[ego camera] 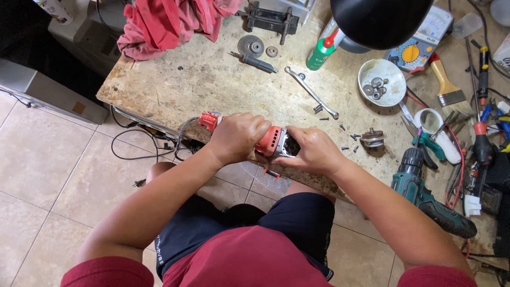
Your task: Disassembling an electric angle grinder to inspect and repair internal components using a power drill and hand tools.
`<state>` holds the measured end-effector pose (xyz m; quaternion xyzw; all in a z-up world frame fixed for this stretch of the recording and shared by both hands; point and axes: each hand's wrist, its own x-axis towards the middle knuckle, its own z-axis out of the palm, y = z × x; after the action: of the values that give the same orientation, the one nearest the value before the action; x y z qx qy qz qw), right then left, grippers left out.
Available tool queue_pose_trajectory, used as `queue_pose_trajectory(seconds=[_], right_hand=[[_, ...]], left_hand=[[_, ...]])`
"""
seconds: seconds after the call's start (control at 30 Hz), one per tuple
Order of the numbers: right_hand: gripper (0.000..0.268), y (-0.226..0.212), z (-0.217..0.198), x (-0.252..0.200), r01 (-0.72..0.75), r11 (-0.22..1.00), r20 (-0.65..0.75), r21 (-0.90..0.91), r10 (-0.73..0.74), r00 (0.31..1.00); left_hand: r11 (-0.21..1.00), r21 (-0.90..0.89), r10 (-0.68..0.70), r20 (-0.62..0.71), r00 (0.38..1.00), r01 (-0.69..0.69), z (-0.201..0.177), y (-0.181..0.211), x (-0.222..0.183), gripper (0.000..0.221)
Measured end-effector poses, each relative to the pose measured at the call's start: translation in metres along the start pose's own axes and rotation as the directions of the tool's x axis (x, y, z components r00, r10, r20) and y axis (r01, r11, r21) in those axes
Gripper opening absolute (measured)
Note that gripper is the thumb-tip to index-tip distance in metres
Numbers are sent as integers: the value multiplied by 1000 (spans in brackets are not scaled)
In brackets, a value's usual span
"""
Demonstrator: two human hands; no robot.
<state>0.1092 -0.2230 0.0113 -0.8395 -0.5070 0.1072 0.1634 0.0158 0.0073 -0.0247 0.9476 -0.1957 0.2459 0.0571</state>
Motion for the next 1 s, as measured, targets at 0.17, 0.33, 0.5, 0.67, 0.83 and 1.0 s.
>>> queue_pose_trajectory(seconds=[0.17,0.33,0.5,0.67,0.83,1.0], right_hand=[[83,3,0,-7,25,999,-25,28,-24,999],[80,3,2,-11,33,999,-69,-38,-36,997],[83,2,-4,-6,-45,996,59,71,41,997],[86,2,-10,-5,-59,991,97,119,48,994],[84,6,5,-12,16,1000,-50,21,-15,999],[89,1,-15,-3,-91,988,149,123,72,986]], left_hand=[[1000,-19,-17,4,1000,17,5,1,-2,88],[1000,-13,-18,19,1000,18,4,1,-3,90],[1000,-8,-4,15,1000,4,4,1,-5,92],[1000,-12,-24,17,1000,25,2,1,-4,92],[999,-27,-19,12,1000,19,13,-2,-7,91],[999,-54,-9,18,1000,10,1,-1,-4,92]])
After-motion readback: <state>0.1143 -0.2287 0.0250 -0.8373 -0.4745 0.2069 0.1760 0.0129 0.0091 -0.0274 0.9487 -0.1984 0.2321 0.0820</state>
